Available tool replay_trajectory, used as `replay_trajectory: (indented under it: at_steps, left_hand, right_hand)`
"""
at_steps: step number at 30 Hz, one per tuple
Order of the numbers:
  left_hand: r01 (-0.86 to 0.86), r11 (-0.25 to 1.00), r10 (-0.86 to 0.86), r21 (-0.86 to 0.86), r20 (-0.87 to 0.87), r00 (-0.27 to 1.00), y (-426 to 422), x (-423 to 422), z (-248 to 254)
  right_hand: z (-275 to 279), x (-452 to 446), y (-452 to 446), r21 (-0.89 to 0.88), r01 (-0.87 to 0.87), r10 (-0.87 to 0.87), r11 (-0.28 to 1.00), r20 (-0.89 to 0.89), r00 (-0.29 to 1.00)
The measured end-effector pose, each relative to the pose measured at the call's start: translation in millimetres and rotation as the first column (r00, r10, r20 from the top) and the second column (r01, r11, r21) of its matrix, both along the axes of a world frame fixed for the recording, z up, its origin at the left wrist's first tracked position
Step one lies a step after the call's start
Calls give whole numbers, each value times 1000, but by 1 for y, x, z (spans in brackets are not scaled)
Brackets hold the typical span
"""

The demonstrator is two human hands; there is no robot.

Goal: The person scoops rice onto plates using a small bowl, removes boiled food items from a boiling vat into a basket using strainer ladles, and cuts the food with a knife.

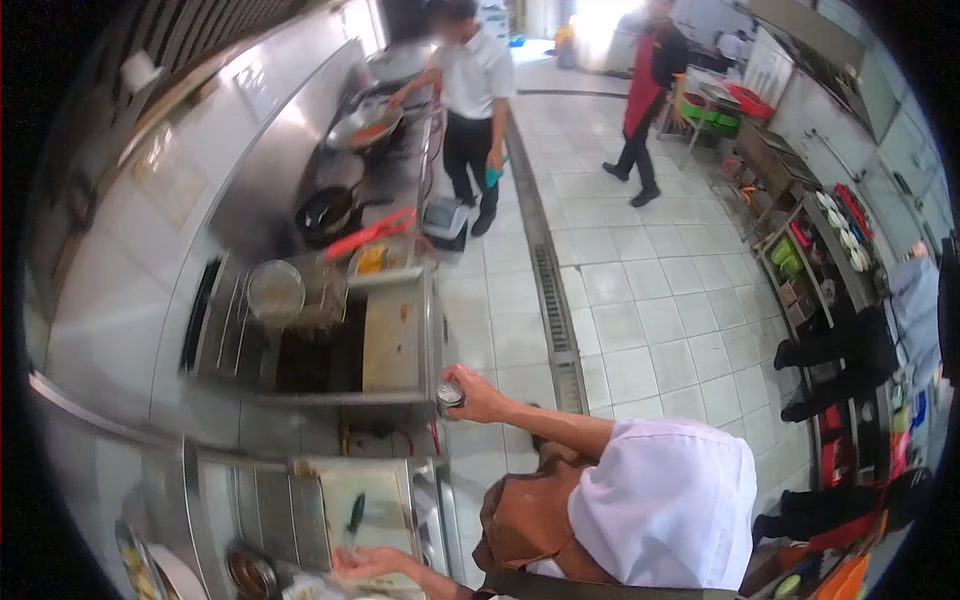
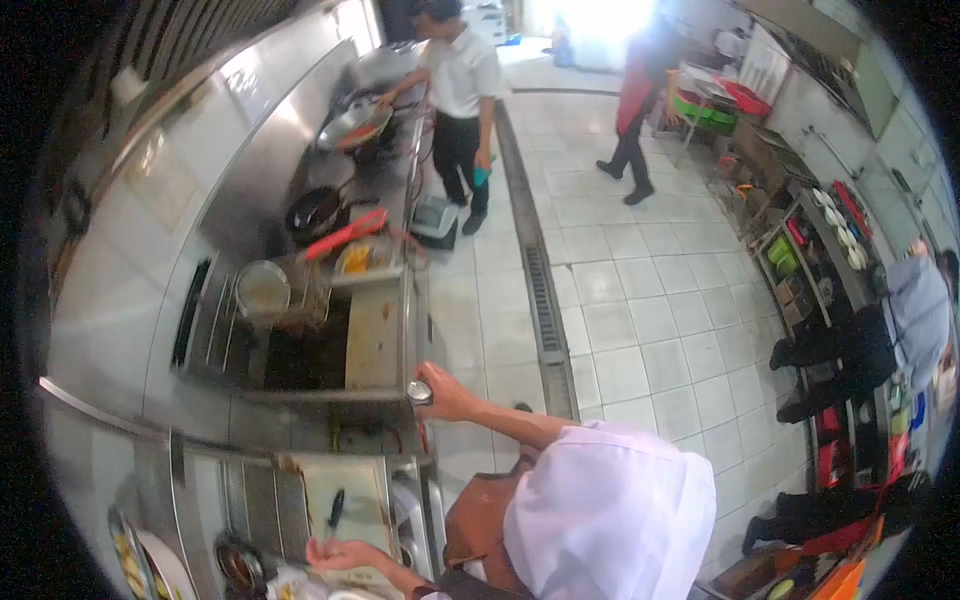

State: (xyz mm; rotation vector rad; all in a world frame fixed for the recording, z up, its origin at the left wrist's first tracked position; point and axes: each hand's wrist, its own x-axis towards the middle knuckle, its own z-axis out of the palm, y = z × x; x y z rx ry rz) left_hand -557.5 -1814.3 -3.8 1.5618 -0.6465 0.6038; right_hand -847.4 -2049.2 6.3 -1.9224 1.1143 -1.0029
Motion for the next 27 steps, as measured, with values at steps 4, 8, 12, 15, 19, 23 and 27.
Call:
replay_trajectory:
  at_steps: [4,8,12,15,19,23,27]
  left_hand:
    - [572,784,-618,-240,-229,752,-156,-124,-1]
    - [783,539,-837,-309,-302,457,-278,-247,12]
    - [884,339,-901,-322,-381,206,-351,-316,11]
    - [898,312,-864,-310,-486,133,-386,-328,-3]
    - [945,309,-764,-103,-619,183,-439,-316,-19]
    - [977,56,-565,207,-800,202,-504,-301,-38]
    - [843,-364,-415,396,-879,233,-577,-299,-64]
  right_hand:
    - [-7,-86,-58,-40,136,-136,990,-3,991]
    - [-17,-171,-119,16,239,-239,971,30,970]
    - [-22,-230,-175,-28,305,-306,952,-23,952]
    - [-21,-248,-230,-128,303,-312,944,-55,948]
    - [-18,-244,-317,-94,255,-261,962,-51,964]
    - [-29,-217,-409,3,213,-213,977,-18,977]
    - [-32,-195,-494,105,120,-121,987,1,993]
